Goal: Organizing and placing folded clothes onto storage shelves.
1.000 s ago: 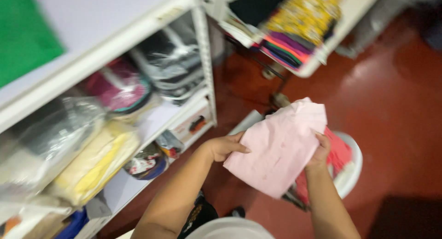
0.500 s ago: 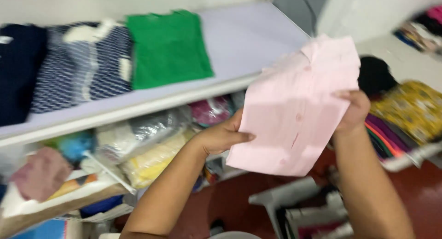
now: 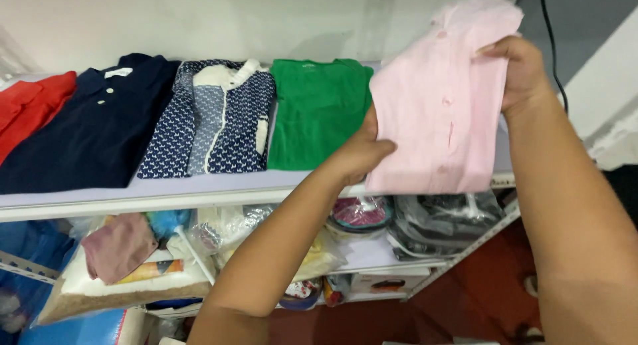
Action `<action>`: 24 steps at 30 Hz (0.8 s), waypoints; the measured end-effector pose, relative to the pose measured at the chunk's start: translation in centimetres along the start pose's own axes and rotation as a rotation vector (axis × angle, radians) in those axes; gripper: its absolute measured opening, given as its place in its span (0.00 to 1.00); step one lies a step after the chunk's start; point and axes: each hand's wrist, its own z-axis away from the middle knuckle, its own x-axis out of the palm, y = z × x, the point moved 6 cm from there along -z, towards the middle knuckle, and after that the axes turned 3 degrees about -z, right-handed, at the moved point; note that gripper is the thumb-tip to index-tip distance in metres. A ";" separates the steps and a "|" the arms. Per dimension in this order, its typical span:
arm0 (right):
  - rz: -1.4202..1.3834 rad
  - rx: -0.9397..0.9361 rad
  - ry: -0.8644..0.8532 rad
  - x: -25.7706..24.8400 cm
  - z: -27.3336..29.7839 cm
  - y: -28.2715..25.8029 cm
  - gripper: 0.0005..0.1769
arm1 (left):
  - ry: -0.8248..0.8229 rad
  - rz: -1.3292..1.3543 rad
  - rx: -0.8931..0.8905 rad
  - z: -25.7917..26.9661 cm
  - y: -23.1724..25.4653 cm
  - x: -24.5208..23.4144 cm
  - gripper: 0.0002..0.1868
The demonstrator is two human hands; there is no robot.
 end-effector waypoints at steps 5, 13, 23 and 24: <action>0.062 -0.018 0.066 -2.0 -3.8 -1.7 0.38 | 0.100 -0.015 0.070 -4.2 -0.6 -0.6 0.58; 0.685 0.432 0.657 -18.4 -6.9 7.5 0.22 | 0.299 -0.025 -0.310 -6.5 -5.6 -0.8 0.63; 1.481 0.118 -0.077 -11.2 -9.0 15.6 0.34 | 0.278 -0.158 -0.452 -6.5 -8.6 -1.4 0.65; 1.596 0.139 -0.192 -10.0 -8.5 16.8 0.34 | 0.278 -0.145 -0.393 -6.9 -9.6 -1.6 0.66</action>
